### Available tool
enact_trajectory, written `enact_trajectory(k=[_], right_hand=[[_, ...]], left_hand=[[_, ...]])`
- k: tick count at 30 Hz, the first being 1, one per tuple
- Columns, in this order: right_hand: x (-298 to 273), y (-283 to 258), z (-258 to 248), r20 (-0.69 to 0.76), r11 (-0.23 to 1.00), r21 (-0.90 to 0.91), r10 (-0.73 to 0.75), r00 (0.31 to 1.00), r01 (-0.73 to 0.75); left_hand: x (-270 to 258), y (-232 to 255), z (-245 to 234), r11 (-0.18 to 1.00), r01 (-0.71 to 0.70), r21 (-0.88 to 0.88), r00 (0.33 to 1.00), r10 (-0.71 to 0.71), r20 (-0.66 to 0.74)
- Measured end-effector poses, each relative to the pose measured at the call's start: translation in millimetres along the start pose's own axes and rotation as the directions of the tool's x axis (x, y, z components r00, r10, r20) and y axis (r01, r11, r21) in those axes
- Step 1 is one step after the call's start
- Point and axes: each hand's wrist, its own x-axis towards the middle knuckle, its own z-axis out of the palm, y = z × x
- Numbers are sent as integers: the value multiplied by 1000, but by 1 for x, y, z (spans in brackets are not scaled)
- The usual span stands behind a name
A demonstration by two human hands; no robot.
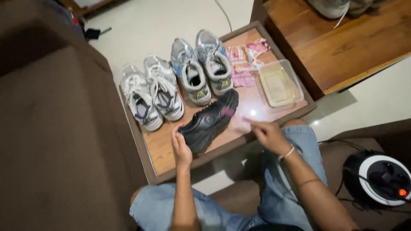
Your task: Cleaning a black shoe using a toothbrush and cleaning solution while sitting on a sofa.
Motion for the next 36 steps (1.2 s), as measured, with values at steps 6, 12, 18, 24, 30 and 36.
enact_trajectory(k=[6,12,18,24,30,36], right_hand=[[-27,72,25,16,996,-58,-72,997,73],[-28,56,26,-146,967,-235,-136,980,100],[-26,3,30,172,976,-41,-203,964,213],[-30,45,39,152,972,-114,-185,971,203],[-17,14,27,-43,983,-168,-84,996,76],[-17,-15,18,311,988,-22,-141,940,155]], left_hand=[[-1,-10,-6,998,63,14,996,-64,68],[-5,-20,-10,995,92,22,988,-94,120],[3,-16,-7,993,102,56,985,-109,135],[4,-14,-8,997,67,43,989,-72,131],[-2,-11,-12,995,75,66,988,-83,128],[-13,28,-10,997,80,-7,979,-77,190]])
